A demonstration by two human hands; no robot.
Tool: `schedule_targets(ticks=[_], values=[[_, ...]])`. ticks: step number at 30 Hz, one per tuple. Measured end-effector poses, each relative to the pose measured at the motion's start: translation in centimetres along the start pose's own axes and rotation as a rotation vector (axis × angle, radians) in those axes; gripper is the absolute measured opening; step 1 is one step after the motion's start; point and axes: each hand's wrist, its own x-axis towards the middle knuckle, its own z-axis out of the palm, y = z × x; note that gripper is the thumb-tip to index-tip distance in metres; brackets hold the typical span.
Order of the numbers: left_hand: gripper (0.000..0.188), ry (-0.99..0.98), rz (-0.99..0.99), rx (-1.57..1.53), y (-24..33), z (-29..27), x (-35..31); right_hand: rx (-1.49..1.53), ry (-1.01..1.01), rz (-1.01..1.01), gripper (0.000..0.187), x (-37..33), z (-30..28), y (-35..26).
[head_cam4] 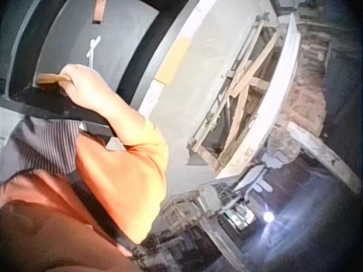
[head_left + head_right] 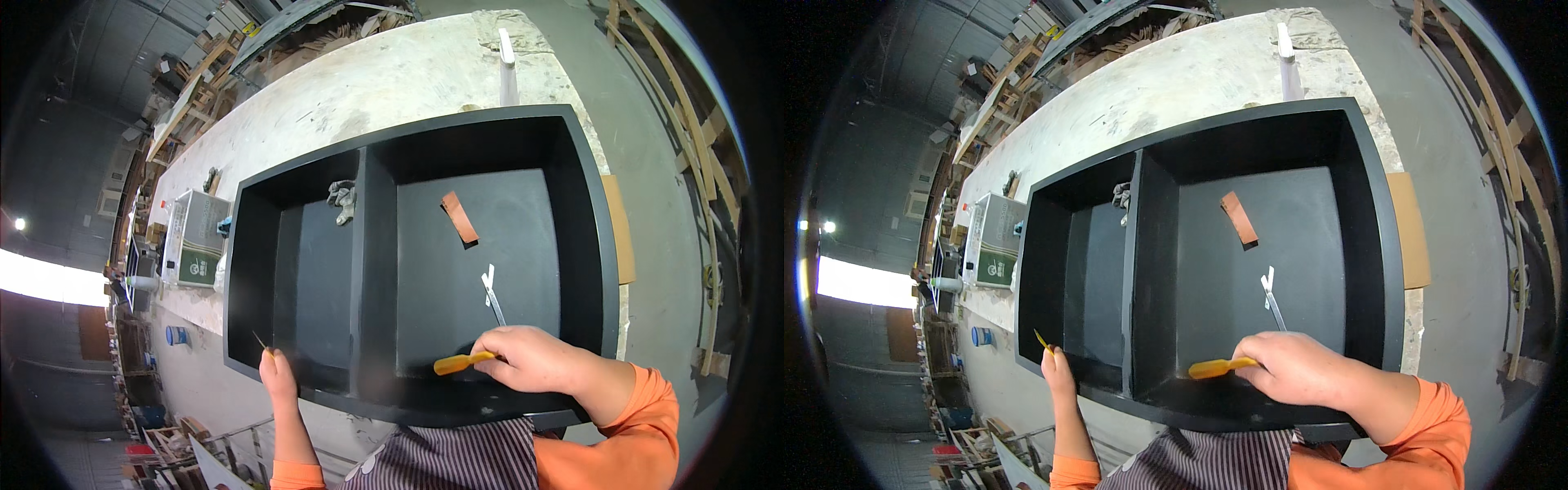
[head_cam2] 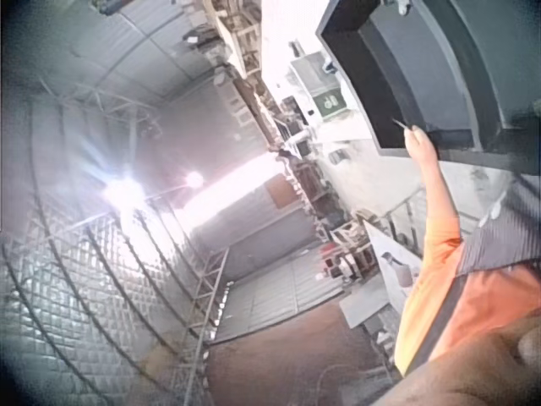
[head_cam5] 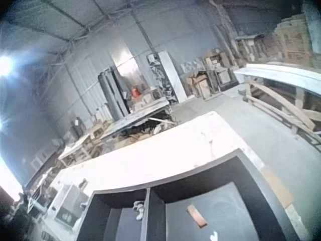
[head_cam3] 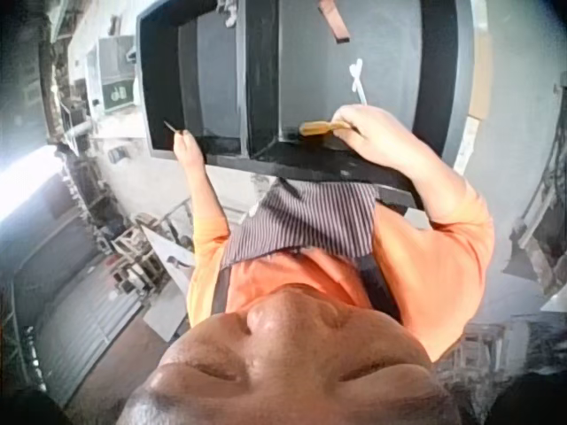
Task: The person scrapes the interior surfaces of a black cabinet using a yellow plastic scraper, then wipes the surface with a black cloth. The person also scrapes a white box on the workbench.
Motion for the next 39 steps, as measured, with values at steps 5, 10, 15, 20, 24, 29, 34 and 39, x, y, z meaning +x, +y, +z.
schedule_targets(ticks=[5, 10, 15, 20, 24, 29, 34, 39], values=[[0.021, -0.02, -0.121, 0.051, -2.0, -1.7, -0.6, 0.149, 0.082, -0.114, 0.02, -1.1, 0.5, -1.5], [0.022, -0.008, 0.005, 0.067, -2.1, -1.8, -1.1, 0.288, 0.138, -0.13, 0.019, -1.1, 0.0, -1.3], [0.022, -0.041, -0.093, 0.038, -1.8, -1.9, -1.1, 0.37, 0.045, 0.017, 0.024, -1.1, -1.1, -0.9], [0.023, -0.079, -0.155, 0.039, -1.4, -2.2, -0.9, 0.483, 0.089, 0.05, 0.023, -0.9, -1.7, -1.0], [0.025, -0.082, -0.143, 0.057, -1.7, -2.0, -0.8, 0.501, 0.068, 0.103, 0.022, -0.9, -2.4, -0.8], [0.024, -0.075, -0.062, 0.126, -1.3, -1.9, -0.9, 0.475, 0.051, 0.107, 0.022, -0.8, -2.4, -0.7], [0.025, -0.055, -0.125, 0.031, -2.1, -1.5, -1.1, 0.384, 0.042, 0.194, 0.027, -0.2, -2.1, -0.5], [0.026, -0.013, -0.099, 0.003, -2.7, -0.6, -0.8, 0.232, 0.144, 0.237, 0.021, 0.0, -1.2, -0.1]])
